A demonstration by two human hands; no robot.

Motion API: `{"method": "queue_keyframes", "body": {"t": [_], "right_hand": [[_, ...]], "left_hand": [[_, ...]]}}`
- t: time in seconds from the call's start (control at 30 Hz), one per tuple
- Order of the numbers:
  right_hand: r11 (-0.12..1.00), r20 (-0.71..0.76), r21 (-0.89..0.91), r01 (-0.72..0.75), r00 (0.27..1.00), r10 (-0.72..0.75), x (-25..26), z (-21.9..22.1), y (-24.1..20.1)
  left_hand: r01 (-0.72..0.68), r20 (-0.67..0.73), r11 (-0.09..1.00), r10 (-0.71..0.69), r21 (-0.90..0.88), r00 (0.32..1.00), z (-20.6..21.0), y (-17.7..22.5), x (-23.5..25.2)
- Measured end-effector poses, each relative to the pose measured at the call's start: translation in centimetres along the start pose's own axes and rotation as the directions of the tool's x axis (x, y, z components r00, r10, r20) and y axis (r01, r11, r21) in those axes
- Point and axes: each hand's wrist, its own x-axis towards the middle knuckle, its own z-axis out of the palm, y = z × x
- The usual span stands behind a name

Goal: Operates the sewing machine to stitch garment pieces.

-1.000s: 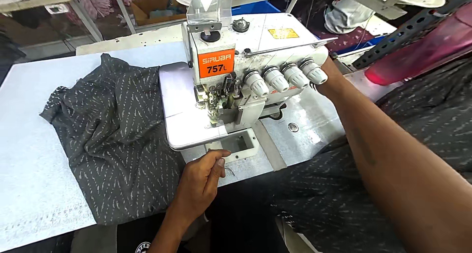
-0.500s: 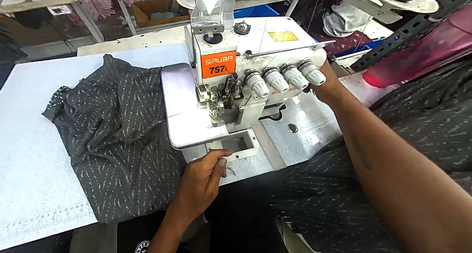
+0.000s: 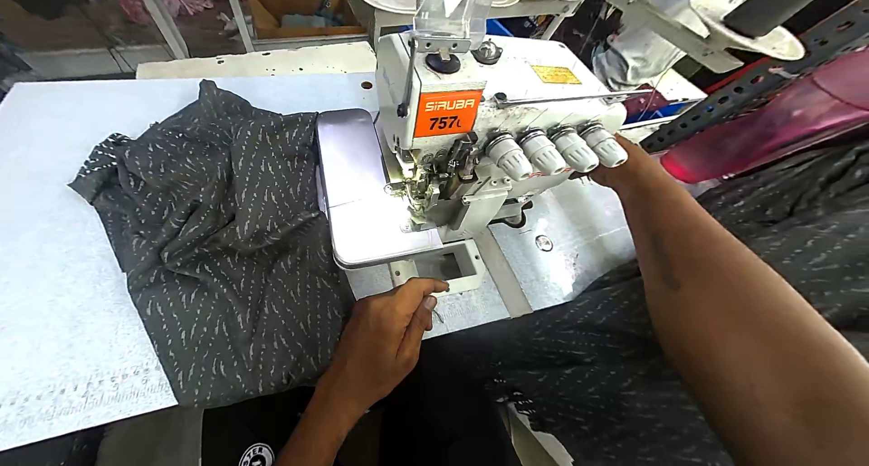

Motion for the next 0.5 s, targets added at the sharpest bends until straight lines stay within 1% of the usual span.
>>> {"method": "queue_keyframes", "body": {"t": [0.07,0.13,0.17,0.27,0.33,0.4,0.43,0.47,0.5], "right_hand": [[0.998,-0.048,-0.058,0.008,0.999,-0.011,-0.3,0.2,0.0],[0.986,-0.073,-0.166,-0.002,0.997,-0.010,-1.0,0.5,-0.6],[0.981,-0.076,-0.193,0.001,0.997,-0.016,-1.2,0.6,-0.8],[0.980,-0.080,-0.196,0.020,0.996,-0.036,0.2,0.1,0.5],[0.962,-0.116,-0.268,-0.041,0.993,0.010,0.8,-0.1,0.7],[0.946,-0.262,-0.311,-0.089,0.965,0.005,2.2,-1.0,2.3],[0.947,-0.353,-0.309,-0.092,0.935,-0.025,2.1,-1.4,2.5],[0.960,-0.450,-0.277,-0.048,0.889,-0.085,1.1,-1.6,2.3],[0.970,-0.531,-0.241,0.034,0.832,-0.161,-0.8,-1.5,1.8]], "left_hand": [[-0.003,0.002,1.000,0.003,0.003,1.000,0.0,0.0,0.1],[-0.001,0.005,1.000,0.001,0.007,1.000,0.0,0.0,0.0],[-0.001,0.005,1.000,0.001,0.011,1.000,0.0,0.0,0.0],[-0.004,-0.005,1.000,0.005,0.023,1.000,0.0,0.1,0.1],[-0.006,-0.007,0.999,0.006,0.035,1.000,0.0,0.1,0.1],[-0.022,-0.006,0.998,0.022,0.050,1.000,0.1,0.2,0.0],[-0.044,-0.009,0.997,0.044,0.068,0.999,0.2,0.2,-0.1],[-0.072,-0.008,0.992,0.073,0.104,0.997,0.3,0.3,-0.3],[-0.105,0.005,0.980,0.105,0.169,0.994,0.4,0.6,-0.7]]}}
